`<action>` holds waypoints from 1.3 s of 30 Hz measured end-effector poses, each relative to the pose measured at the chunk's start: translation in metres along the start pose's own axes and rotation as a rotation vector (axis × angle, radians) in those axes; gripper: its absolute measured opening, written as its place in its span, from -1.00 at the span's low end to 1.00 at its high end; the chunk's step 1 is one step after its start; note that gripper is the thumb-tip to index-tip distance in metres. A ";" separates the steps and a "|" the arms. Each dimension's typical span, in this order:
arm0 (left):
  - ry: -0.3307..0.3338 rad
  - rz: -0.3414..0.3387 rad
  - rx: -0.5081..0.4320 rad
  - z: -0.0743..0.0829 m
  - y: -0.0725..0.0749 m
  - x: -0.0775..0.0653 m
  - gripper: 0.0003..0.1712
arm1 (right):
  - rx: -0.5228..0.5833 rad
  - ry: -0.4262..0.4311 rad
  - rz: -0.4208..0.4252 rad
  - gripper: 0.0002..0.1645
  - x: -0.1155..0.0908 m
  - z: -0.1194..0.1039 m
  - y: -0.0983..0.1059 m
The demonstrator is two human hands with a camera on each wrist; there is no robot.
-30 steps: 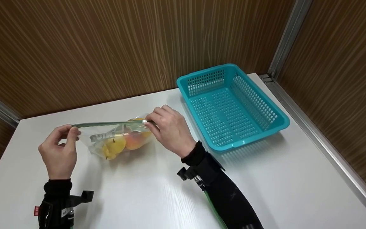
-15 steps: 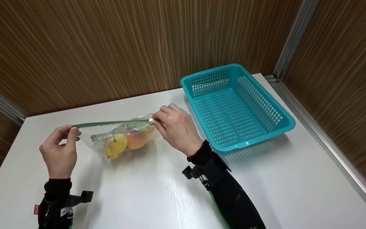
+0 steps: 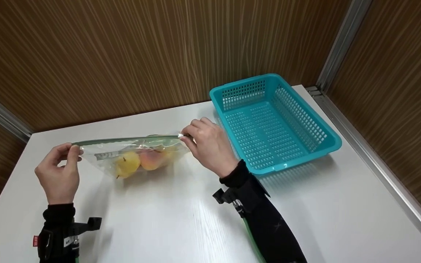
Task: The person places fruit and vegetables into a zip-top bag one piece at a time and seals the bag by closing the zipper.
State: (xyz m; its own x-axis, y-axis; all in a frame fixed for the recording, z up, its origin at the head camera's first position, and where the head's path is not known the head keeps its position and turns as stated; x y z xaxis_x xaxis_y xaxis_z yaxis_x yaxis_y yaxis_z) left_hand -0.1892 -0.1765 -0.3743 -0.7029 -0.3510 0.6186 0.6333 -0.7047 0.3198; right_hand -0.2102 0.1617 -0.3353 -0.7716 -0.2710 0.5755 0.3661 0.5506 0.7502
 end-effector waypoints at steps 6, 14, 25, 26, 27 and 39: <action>0.002 -0.008 0.010 0.000 0.003 0.001 -0.75 | -0.007 -0.053 -0.005 -0.82 -0.001 0.005 0.004; 0.014 -0.049 0.012 -0.002 0.003 0.001 -0.78 | -0.038 -0.086 -0.030 -0.82 -0.001 0.005 0.003; 0.132 -0.297 0.189 -0.012 -0.010 -0.002 -0.80 | -0.200 -0.153 -0.119 -0.87 -0.005 0.010 -0.019; 0.140 -0.321 0.208 -0.014 -0.011 -0.002 -0.79 | -0.214 -0.159 -0.127 -0.88 -0.006 0.010 -0.022; 0.147 -0.344 0.224 -0.015 -0.011 -0.002 -0.79 | -0.225 -0.166 -0.134 -0.89 -0.007 0.010 -0.025; 0.256 -0.665 0.330 -0.040 -0.017 -0.011 -0.80 | -0.321 -0.179 -0.196 -0.91 -0.015 0.015 -0.061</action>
State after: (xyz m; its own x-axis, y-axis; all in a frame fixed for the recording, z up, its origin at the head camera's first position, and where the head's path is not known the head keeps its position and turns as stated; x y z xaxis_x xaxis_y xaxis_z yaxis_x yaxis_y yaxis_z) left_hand -0.2048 -0.1851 -0.4153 -0.9956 -0.0791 0.0502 0.0882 -0.6111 0.7866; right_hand -0.2292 0.1441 -0.3946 -0.9108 -0.1888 0.3673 0.3250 0.2209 0.9195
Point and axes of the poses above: each hand's wrist, its own x-axis towards the middle knuckle, its own y-axis out of the back of the hand, z = x × y, the point moved 3 cm from there along x, towards the middle knuckle, and after that the axes turned 5 degrees about -y, right-handed, at the moved point
